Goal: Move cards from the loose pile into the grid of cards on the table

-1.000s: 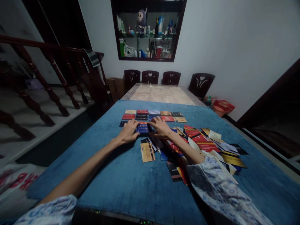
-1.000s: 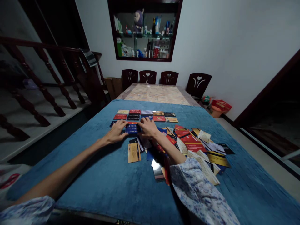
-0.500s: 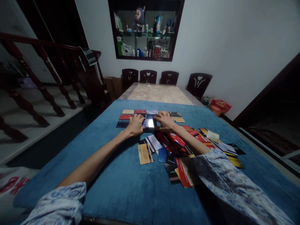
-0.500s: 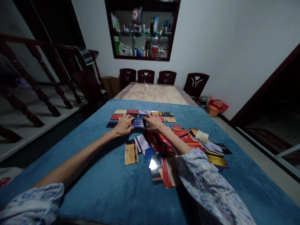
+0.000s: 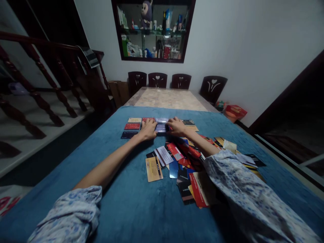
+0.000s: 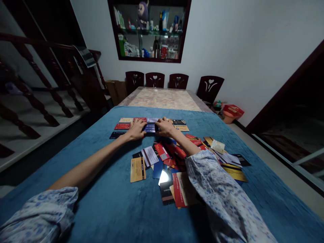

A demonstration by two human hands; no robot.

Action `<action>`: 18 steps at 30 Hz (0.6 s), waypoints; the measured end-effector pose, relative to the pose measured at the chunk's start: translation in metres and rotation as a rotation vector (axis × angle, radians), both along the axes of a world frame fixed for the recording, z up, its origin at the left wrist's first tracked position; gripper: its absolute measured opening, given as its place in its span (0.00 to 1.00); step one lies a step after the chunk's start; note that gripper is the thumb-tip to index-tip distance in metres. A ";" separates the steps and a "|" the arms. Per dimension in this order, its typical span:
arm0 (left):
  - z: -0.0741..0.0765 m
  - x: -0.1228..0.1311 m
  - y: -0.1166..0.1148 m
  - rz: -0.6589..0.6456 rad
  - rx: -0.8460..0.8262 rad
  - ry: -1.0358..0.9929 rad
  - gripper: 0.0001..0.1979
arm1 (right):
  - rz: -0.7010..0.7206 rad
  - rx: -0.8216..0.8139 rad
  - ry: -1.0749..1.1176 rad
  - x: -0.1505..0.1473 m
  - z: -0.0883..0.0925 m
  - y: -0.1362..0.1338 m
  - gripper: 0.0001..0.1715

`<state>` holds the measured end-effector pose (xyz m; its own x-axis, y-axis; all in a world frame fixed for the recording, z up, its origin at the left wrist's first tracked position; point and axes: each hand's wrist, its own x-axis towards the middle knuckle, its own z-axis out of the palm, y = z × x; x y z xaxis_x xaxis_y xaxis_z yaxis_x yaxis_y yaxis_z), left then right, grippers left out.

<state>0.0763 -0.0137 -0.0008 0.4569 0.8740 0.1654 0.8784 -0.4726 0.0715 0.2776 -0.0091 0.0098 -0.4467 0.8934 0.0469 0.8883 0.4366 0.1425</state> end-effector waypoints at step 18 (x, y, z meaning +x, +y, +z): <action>-0.010 0.018 0.039 0.010 -0.072 0.071 0.21 | -0.079 -0.086 -0.039 0.003 -0.004 0.028 0.29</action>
